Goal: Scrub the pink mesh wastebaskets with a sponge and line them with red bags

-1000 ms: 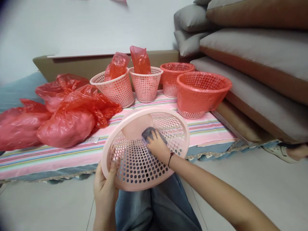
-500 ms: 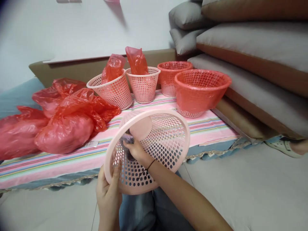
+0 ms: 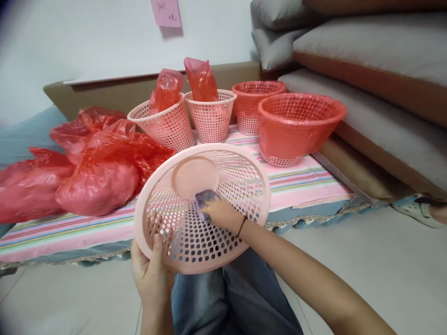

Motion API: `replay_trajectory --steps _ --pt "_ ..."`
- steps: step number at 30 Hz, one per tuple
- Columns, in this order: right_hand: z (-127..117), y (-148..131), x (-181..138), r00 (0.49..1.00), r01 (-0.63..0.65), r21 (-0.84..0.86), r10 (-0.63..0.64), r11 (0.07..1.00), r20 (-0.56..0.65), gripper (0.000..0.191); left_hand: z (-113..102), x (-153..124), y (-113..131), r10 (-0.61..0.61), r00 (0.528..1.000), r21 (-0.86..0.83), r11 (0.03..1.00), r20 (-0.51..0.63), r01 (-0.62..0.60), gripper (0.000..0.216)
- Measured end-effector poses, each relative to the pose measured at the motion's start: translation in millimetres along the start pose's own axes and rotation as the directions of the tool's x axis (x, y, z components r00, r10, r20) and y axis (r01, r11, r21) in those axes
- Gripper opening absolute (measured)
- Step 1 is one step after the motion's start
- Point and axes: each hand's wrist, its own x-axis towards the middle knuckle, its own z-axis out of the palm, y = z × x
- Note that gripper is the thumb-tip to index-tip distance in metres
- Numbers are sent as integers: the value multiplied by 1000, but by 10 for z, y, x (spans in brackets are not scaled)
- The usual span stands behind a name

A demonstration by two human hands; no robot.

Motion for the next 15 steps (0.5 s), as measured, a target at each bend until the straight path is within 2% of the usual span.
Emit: replay_trajectory --steps 3,6,12,15 --pt "-246 138 24 989 -139 -208 126 968 -75 53 9 -2 4 9 1000 -11 1000 25 -8 41" --pt "-304 194 110 974 -222 -273 200 936 -105 54 6 -17 -12 12 999 -9 1000 53 -12 39" --pt "153 254 344 927 -370 -82 373 926 33 66 1 -26 -23 70 991 102 991 118 -82 37" --pt "321 243 476 905 -426 26 425 905 27 55 3 3 -17 89 986 144 983 141 -110 34"
